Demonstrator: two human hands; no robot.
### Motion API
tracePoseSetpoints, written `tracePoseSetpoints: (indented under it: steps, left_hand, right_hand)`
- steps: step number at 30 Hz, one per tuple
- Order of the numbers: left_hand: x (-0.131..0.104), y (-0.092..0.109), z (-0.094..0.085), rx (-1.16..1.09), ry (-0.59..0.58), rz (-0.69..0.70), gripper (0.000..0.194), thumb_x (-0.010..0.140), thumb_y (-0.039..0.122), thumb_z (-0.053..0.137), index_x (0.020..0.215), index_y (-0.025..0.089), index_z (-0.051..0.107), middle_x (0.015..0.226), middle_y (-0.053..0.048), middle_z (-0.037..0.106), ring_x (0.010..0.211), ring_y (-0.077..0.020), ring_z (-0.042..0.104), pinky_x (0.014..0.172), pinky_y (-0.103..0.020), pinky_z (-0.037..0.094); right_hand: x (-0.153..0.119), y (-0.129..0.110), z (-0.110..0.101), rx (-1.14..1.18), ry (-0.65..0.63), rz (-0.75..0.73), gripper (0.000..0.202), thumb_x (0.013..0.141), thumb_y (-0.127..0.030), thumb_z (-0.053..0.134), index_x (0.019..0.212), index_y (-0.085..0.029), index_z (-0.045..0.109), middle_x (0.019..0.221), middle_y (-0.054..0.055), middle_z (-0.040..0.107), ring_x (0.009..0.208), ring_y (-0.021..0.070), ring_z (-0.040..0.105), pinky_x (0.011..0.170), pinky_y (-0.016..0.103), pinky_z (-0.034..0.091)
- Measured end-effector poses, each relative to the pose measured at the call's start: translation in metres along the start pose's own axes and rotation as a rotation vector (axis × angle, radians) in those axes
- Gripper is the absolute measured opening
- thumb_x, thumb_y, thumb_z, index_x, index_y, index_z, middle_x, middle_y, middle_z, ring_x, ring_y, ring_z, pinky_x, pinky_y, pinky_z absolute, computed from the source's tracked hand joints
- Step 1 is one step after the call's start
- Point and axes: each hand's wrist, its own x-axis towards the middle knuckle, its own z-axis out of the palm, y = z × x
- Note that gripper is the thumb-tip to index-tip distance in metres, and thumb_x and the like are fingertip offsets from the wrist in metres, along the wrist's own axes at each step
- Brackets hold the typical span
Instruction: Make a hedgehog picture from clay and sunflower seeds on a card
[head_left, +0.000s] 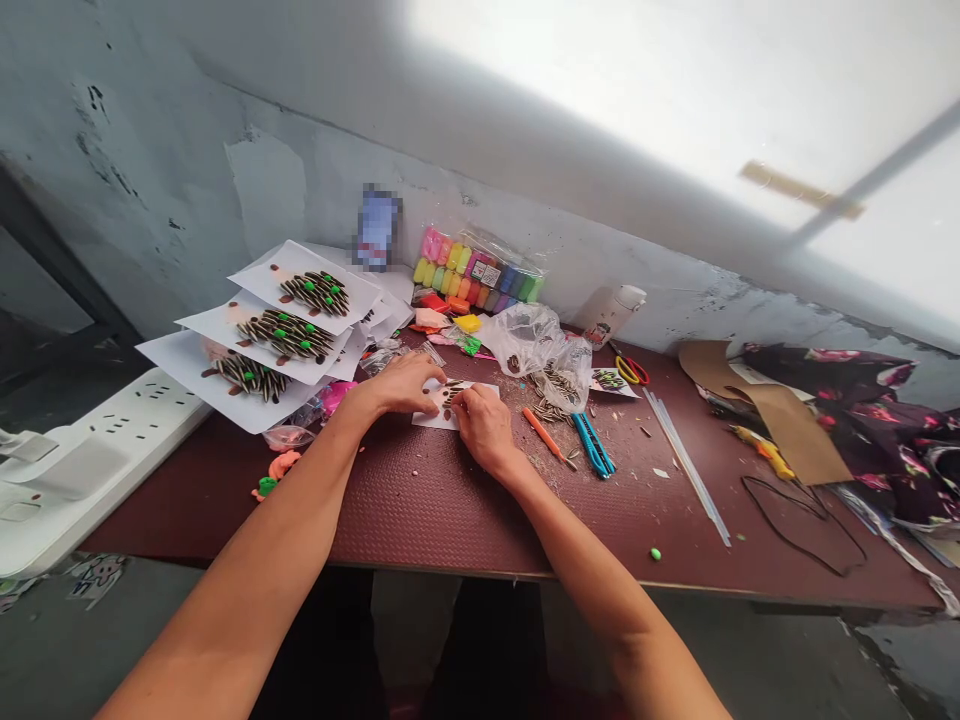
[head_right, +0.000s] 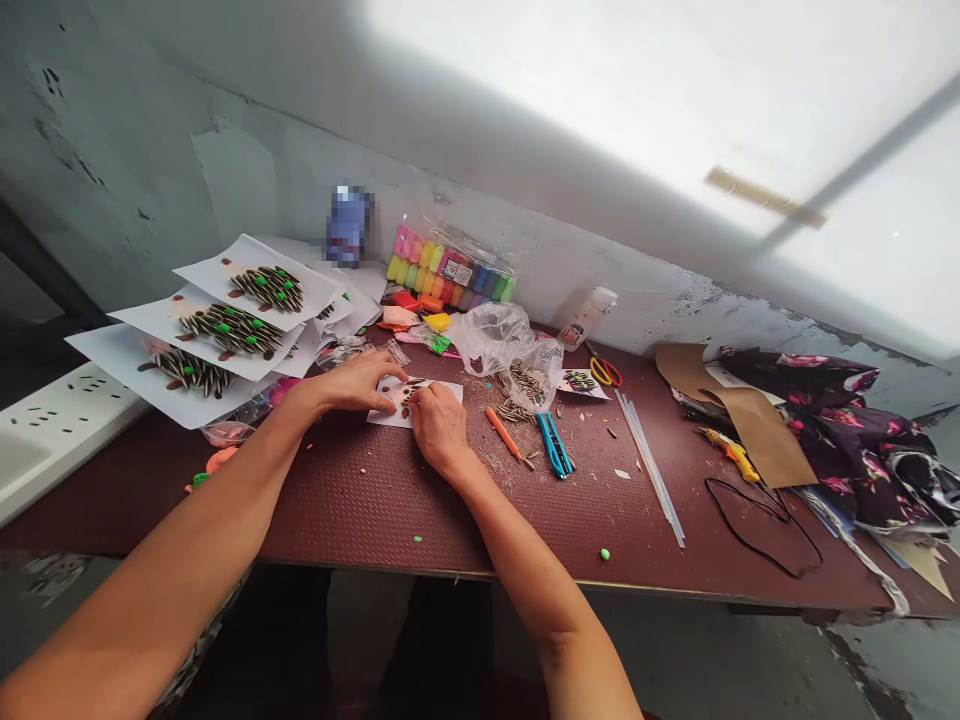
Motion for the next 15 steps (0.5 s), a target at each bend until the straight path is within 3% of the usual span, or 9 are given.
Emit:
tracePoseSetpoints:
  steps: [11, 15]
  left_hand:
    - [0.002, -0.001, 0.001, 0.003, -0.001, -0.005, 0.06, 0.07, 0.045, 0.071, 0.125, 0.024, 0.07, 0.131, -0.011, 0.062, 0.126, -0.0365, 0.052, 0.109, -0.046, 0.041]
    - [0.001, -0.001, 0.0, 0.002, -0.008, 0.001, 0.061, 0.069, 0.045, 0.07, 0.126, 0.024, 0.069, 0.13, -0.011, 0.062, 0.125, -0.0355, 0.052, 0.108, -0.045, 0.041]
  right_hand:
    - [-0.002, -0.001, -0.002, 0.013, 0.002, 0.023, 0.013, 0.097, -0.02, 0.057, 0.094, -0.022, 0.07, 0.098, 0.006, 0.068, 0.092, 0.0199, 0.061, 0.076, 0.027, 0.043]
    - [-0.002, 0.005, -0.009, 0.057, 0.088, 0.03, 0.014, 0.096, -0.021, 0.055, 0.097, -0.022, 0.069, 0.098, 0.006, 0.067, 0.091, 0.0197, 0.061, 0.077, 0.027, 0.043]
